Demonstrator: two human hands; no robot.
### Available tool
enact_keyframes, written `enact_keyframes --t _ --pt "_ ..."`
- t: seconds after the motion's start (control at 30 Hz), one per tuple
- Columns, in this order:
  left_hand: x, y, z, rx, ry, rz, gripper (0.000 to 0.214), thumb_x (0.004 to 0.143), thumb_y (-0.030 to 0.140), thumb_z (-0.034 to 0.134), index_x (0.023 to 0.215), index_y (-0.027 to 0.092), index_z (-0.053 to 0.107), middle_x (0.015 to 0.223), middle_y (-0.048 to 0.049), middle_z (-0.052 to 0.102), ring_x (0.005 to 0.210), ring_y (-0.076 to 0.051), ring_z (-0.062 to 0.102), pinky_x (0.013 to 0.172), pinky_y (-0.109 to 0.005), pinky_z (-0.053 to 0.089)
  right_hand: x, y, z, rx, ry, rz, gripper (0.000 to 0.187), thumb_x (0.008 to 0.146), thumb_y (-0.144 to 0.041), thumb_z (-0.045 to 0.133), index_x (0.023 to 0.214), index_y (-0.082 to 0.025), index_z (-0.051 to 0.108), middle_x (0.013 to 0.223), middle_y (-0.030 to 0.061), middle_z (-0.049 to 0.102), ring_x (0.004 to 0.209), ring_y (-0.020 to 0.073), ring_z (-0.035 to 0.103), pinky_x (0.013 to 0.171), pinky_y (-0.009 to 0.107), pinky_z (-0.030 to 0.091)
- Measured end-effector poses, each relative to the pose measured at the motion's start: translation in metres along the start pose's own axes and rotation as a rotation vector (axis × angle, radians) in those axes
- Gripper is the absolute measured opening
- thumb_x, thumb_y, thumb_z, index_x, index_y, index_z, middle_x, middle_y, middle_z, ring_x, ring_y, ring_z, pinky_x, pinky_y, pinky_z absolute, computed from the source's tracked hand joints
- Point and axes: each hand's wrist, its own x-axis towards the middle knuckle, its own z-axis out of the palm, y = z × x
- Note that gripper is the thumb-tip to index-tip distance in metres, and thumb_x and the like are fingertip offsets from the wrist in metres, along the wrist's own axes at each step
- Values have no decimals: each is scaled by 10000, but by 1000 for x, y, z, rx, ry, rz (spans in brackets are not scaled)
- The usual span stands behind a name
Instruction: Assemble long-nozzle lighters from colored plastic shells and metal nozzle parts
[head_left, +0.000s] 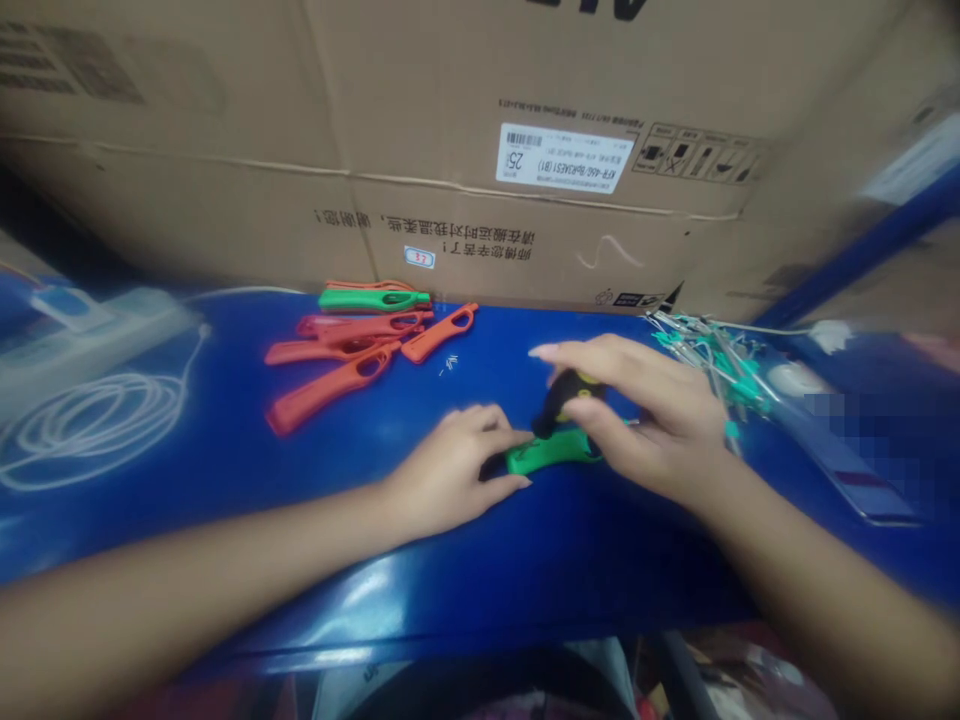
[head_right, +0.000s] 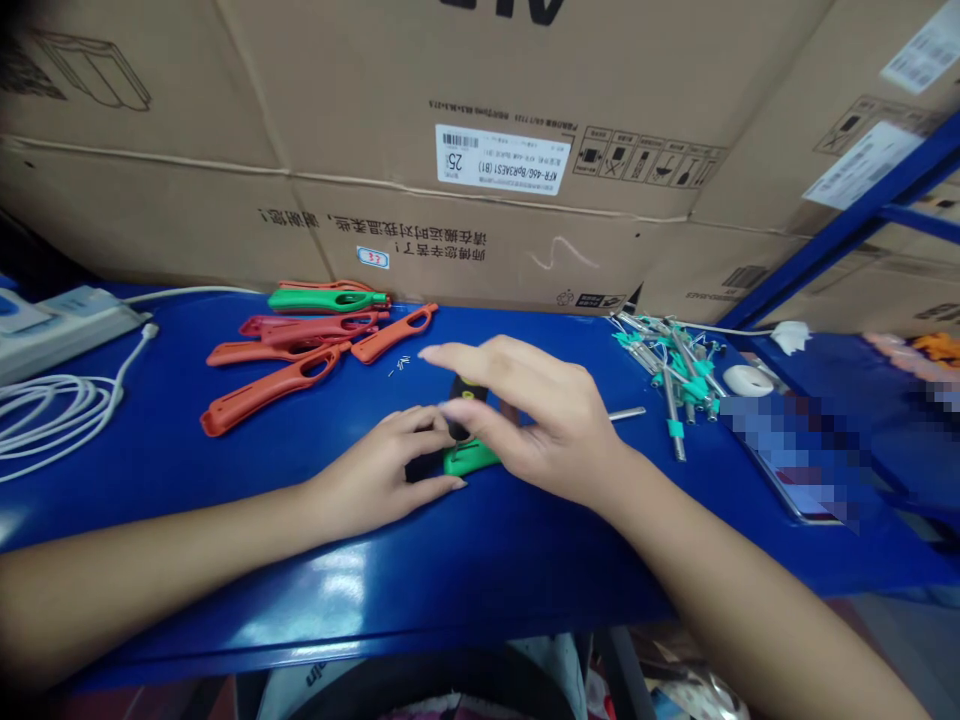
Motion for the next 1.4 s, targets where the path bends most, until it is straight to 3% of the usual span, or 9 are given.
enact_keyframes --t 0.1,0.3,0.47,0.57,0.73,0.93,1.17,1.33,1.4 --pt "0 0 0 -4 -9 -7 313 895 362 721 1177 229 708 1038 -57 630 989 -248 581 890 -408 477 0 1 -1 186 -90 66 378 1026 -199 435 1373 -214 586 1165 100 714 886 172 696 729 314 595" --pt "-1 0 1 -1 3 7 362 898 355 716 1238 233 683 1096 -67 641 1024 -262 587 929 -436 460 1 2 1 -25 28 -44 208 908 -233 711 1114 -209 719 830 37 714 698 150 632 651 273 545" --pt "0 1 0 -14 -12 -5 368 903 361 713 1246 232 681 1035 -52 630 985 -242 580 900 -415 467 -3 4 3 234 -61 97 374 1032 -196 452 1388 -215 568 1273 100 669 706 107 670 627 251 565" --pt "1 1 0 -18 -13 -7 357 906 361 710 1239 235 686 1040 -51 629 988 -240 577 905 -418 465 -2 4 2 313 -78 102 348 1013 -173 479 1336 -200 605 1109 76 707 694 109 664 611 245 555" --pt "0 1 0 -17 -4 0 345 896 341 720 1222 229 692 1048 -61 632 989 -250 584 880 -419 462 0 3 1 13 31 -35 238 888 -221 730 1125 -206 712 856 39 720 716 153 637 644 270 534" --pt "0 2 -1 -19 -18 -19 323 902 360 715 1199 234 700 1047 -51 623 995 -245 572 899 -417 452 -7 2 0 232 -97 64 468 1006 -160 466 1471 -208 483 1268 111 689 897 163 710 751 289 590" --pt "0 2 -1 -26 -24 -16 338 899 338 719 1221 241 689 1043 -49 625 984 -243 573 882 -405 449 -3 3 -4 -97 17 -67 298 888 -278 740 1179 -231 695 834 37 731 710 169 667 609 269 535" --pt "-1 1 -1 -27 -24 -17 319 902 352 716 1202 246 696 1052 -43 625 991 -236 578 901 -409 451 -5 3 -4 143 -141 78 452 1057 -249 409 1508 -257 441 1225 89 703 601 101 644 623 269 570" --pt "-1 0 -1 -26 -19 -15 323 899 354 719 1201 240 696 1054 -46 625 1000 -241 577 907 -417 453 -5 2 -3 221 -156 82 419 1047 -216 424 1458 -243 499 1165 76 719 589 93 633 617 259 566"
